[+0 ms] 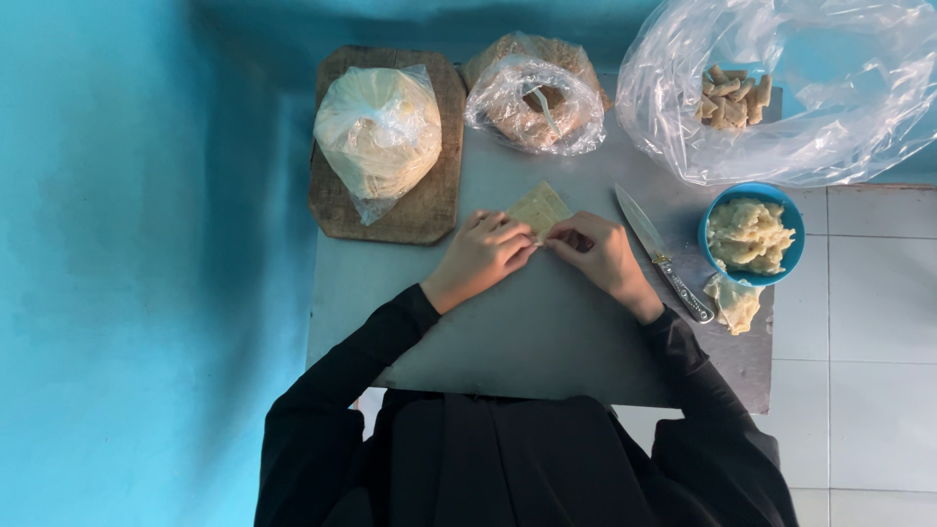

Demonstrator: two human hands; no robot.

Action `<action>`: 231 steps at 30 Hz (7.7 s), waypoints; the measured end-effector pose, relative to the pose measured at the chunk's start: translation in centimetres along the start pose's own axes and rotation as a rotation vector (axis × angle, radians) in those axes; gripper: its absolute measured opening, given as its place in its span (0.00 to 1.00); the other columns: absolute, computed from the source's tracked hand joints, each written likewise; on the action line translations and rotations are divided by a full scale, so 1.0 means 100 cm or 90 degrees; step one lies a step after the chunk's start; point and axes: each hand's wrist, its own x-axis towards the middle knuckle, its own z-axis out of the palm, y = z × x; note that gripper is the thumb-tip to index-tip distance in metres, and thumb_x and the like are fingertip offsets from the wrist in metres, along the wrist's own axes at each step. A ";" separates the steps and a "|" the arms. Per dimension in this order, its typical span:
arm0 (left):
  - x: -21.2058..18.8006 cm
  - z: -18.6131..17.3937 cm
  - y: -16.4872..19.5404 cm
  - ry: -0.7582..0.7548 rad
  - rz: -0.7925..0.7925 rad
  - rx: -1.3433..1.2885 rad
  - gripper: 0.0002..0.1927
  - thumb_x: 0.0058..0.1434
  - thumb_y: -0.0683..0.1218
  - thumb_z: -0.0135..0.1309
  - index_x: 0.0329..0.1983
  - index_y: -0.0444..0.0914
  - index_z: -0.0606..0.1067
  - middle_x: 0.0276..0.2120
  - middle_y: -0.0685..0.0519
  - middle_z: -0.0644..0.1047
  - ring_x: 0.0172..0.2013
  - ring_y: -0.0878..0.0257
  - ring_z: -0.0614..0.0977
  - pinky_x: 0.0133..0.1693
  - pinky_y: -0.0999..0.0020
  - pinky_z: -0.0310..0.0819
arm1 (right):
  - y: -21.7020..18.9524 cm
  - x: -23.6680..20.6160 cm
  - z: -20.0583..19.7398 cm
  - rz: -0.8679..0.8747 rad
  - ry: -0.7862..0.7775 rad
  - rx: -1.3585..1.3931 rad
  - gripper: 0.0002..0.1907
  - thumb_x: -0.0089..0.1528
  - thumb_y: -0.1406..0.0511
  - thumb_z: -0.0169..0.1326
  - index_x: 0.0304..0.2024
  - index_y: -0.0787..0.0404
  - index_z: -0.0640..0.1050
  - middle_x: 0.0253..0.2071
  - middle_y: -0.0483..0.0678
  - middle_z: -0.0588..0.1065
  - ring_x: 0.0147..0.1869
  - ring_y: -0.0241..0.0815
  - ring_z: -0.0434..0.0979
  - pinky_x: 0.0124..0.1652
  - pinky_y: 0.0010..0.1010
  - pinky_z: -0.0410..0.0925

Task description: The person takes square pastry wrappers one at a time, spoons filling from a blue bowl onto each wrapper, and folds the wrapper over the filling into a triangular parcel. The folded parcels are placed into a plastic bag at the side of the table, and the person occasionally reaches into the bag of finished pieces.

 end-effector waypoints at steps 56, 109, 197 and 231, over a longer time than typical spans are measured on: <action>-0.002 -0.001 0.009 0.020 -0.087 0.047 0.12 0.61 0.42 0.57 0.48 0.40 0.80 0.47 0.59 0.79 0.45 0.58 0.73 0.48 0.62 0.66 | 0.003 0.011 0.004 -0.114 0.019 -0.147 0.09 0.57 0.70 0.65 0.40 0.60 0.84 0.40 0.48 0.80 0.47 0.50 0.74 0.47 0.38 0.70; 0.026 -0.024 0.006 -0.001 -0.204 -0.192 0.05 0.61 0.44 0.61 0.39 0.39 0.81 0.35 0.51 0.79 0.39 0.51 0.75 0.44 0.56 0.68 | -0.020 0.062 -0.038 -0.160 -0.239 -0.196 0.06 0.58 0.62 0.62 0.37 0.55 0.84 0.29 0.46 0.78 0.36 0.46 0.77 0.37 0.39 0.68; 0.012 0.006 -0.002 0.047 -0.078 0.018 0.12 0.66 0.47 0.62 0.50 0.40 0.78 0.49 0.57 0.76 0.48 0.58 0.75 0.51 0.60 0.68 | -0.008 0.020 0.000 -0.212 0.061 -0.181 0.12 0.60 0.69 0.65 0.46 0.62 0.83 0.45 0.50 0.76 0.48 0.50 0.74 0.48 0.38 0.71; 0.023 0.003 -0.009 0.093 -0.043 0.046 0.15 0.64 0.50 0.61 0.49 0.37 0.78 0.46 0.54 0.76 0.46 0.57 0.74 0.48 0.61 0.65 | -0.003 0.024 0.001 -0.245 0.092 -0.304 0.10 0.63 0.66 0.63 0.48 0.57 0.83 0.46 0.45 0.78 0.51 0.47 0.76 0.49 0.38 0.68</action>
